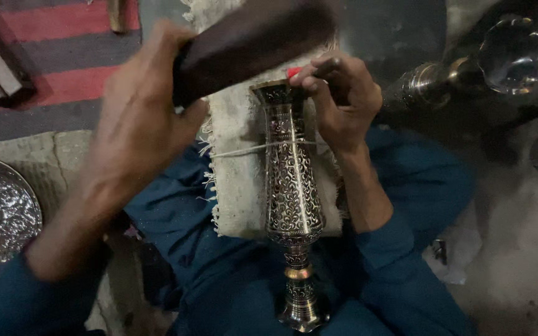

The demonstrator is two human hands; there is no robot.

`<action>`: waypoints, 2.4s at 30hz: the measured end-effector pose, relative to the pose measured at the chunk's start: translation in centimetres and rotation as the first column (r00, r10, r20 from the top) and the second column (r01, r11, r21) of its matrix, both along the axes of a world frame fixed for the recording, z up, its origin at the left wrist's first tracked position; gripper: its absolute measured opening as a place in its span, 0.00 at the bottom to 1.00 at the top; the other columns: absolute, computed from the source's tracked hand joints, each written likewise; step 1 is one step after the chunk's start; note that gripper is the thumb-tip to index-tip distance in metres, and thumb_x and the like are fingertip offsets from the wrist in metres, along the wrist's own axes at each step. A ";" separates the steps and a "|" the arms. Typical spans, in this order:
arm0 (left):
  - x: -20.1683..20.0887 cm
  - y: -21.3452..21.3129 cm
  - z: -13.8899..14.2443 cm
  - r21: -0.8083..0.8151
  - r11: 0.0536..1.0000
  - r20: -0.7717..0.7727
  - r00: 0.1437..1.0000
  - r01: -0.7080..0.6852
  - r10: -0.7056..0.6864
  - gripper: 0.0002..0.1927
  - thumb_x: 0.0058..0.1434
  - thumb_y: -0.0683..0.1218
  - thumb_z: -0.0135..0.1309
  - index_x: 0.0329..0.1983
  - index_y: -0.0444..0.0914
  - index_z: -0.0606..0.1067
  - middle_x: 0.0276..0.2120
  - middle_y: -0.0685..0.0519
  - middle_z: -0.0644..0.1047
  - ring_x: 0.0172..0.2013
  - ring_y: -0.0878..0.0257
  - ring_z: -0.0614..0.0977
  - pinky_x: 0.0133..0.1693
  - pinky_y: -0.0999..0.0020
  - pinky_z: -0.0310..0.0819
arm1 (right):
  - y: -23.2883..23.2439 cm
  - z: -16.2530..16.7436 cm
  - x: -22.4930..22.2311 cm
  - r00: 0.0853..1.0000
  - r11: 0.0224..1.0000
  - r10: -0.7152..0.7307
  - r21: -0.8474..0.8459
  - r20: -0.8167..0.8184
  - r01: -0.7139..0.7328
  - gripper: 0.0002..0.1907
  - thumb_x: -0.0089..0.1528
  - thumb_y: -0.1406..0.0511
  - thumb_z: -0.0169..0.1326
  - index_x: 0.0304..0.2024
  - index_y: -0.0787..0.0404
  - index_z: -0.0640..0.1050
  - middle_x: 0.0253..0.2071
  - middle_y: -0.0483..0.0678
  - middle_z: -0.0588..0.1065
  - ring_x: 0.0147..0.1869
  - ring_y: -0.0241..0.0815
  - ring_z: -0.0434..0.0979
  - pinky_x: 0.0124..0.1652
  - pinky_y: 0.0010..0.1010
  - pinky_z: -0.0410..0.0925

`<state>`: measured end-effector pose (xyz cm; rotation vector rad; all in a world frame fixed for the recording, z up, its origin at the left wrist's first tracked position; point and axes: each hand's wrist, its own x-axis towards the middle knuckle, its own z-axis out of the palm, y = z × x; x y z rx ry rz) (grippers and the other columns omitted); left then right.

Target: The person uses a hammer and chisel to engrave intricate patterns on a silver metal vase. They repeatedly strike the chisel against the vase's surface, rotating it to access different areas.

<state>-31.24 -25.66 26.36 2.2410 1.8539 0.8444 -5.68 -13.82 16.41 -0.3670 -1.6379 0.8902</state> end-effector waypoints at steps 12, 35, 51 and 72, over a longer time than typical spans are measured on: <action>1.7 0.1 7.9 0.183 0.980 -0.631 0.773 0.072 0.061 0.22 0.72 0.40 0.60 0.66 0.40 0.68 0.49 0.44 0.75 0.47 0.53 0.78 0.45 0.57 0.74 | -0.3 0.0 -0.3 0.906 0.922 -0.359 0.239 0.225 0.306 0.08 0.62 0.70 0.66 0.42 0.64 0.80 0.30 0.52 0.83 0.27 0.38 0.79 0.27 0.28 0.69; 1.5 -0.3 8.8 0.135 0.989 -0.666 0.744 0.056 0.049 0.19 0.74 0.42 0.57 0.66 0.44 0.69 0.52 0.46 0.74 0.51 0.53 0.77 0.48 0.55 0.72 | -0.9 0.8 -1.3 0.986 0.983 -0.159 0.098 0.045 0.154 0.04 0.74 0.69 0.57 0.49 0.65 0.76 0.42 0.51 0.83 0.47 0.39 0.87 0.41 0.26 0.83; 1.4 -0.2 9.2 0.120 0.991 -0.691 0.721 0.052 0.046 0.18 0.75 0.44 0.55 0.66 0.46 0.71 0.54 0.47 0.73 0.53 0.53 0.76 0.50 0.54 0.70 | -0.6 0.2 -1.5 0.988 0.984 -0.149 0.110 0.048 0.143 0.04 0.72 0.70 0.57 0.48 0.64 0.76 0.41 0.50 0.83 0.45 0.40 0.87 0.39 0.27 0.82; -3.6 -3.3 -1.1 -0.549 0.790 -0.063 0.956 -0.273 0.287 0.26 0.60 0.41 0.58 0.62 0.39 0.68 0.44 0.38 0.80 0.43 0.49 0.83 0.43 0.54 0.78 | 0.6 -0.8 0.3 0.910 0.919 -0.017 -0.366 -0.414 -0.149 0.07 0.76 0.68 0.54 0.56 0.63 0.74 0.39 0.53 0.81 0.45 0.46 0.85 0.51 0.40 0.83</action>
